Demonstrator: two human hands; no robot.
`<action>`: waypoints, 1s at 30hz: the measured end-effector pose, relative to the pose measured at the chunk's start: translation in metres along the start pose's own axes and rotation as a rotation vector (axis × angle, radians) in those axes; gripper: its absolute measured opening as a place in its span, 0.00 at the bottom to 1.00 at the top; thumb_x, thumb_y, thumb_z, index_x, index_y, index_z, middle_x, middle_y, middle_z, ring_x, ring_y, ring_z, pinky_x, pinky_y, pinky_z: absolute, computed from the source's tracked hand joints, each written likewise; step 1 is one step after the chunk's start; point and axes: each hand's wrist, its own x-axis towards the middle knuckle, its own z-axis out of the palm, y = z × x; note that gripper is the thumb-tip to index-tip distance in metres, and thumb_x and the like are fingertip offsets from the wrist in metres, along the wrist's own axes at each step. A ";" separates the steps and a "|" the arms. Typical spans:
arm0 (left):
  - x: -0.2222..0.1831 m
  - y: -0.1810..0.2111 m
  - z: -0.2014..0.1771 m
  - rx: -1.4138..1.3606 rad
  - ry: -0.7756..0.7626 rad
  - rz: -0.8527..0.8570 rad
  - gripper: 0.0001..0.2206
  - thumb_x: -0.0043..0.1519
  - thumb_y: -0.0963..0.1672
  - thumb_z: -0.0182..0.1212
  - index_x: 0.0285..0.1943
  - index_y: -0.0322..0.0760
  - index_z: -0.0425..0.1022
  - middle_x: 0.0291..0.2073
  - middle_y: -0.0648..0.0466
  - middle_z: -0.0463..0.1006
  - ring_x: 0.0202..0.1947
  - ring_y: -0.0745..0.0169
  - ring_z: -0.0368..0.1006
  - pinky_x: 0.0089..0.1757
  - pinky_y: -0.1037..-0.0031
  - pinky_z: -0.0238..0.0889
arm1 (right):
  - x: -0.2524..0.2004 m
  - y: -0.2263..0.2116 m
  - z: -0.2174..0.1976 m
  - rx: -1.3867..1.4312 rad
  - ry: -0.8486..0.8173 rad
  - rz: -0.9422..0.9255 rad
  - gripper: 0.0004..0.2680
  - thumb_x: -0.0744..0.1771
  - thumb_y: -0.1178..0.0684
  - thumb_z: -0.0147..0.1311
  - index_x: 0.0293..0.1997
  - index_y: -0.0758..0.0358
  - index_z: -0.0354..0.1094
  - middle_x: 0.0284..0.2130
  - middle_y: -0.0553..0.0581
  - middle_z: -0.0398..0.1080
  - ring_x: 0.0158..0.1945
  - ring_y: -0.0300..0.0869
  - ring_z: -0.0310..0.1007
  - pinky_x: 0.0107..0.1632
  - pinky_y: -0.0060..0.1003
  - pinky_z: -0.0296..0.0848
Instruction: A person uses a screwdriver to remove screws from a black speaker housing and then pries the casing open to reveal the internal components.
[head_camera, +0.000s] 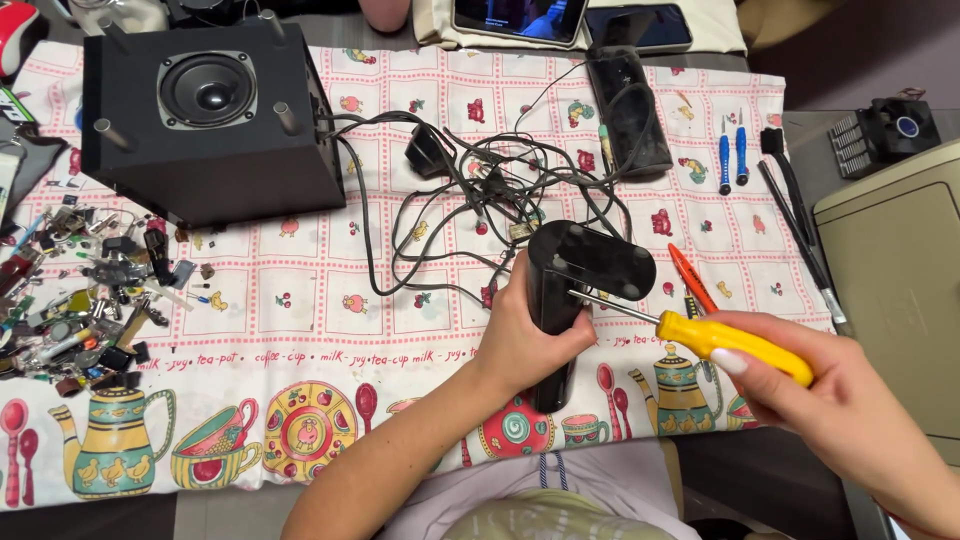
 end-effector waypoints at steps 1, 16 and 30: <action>0.000 0.000 0.000 0.000 -0.001 -0.002 0.26 0.49 0.44 0.65 0.57 0.35 0.66 0.32 0.57 0.76 0.33 0.64 0.72 0.40 0.73 0.69 | 0.002 0.009 -0.003 0.000 0.000 0.002 0.16 0.65 0.60 0.57 0.58 0.68 0.81 0.40 0.63 0.77 0.30 0.47 0.61 0.31 0.44 0.71; -0.003 0.004 0.000 0.009 0.006 0.007 0.23 0.48 0.44 0.65 0.53 0.37 0.66 0.31 0.57 0.75 0.32 0.64 0.72 0.39 0.73 0.69 | 0.023 0.036 -0.017 -0.617 0.038 -0.949 0.17 0.64 0.50 0.57 0.59 0.58 0.71 0.51 0.48 0.79 0.32 0.34 0.77 0.41 0.28 0.72; 0.000 0.005 -0.001 0.037 -0.015 -0.051 0.22 0.48 0.45 0.65 0.52 0.39 0.66 0.28 0.59 0.73 0.28 0.65 0.69 0.36 0.72 0.68 | 0.055 0.046 -0.034 -1.136 0.185 -1.721 0.13 0.69 0.58 0.54 0.61 0.66 0.68 0.24 0.54 0.54 0.25 0.51 0.57 0.31 0.49 0.66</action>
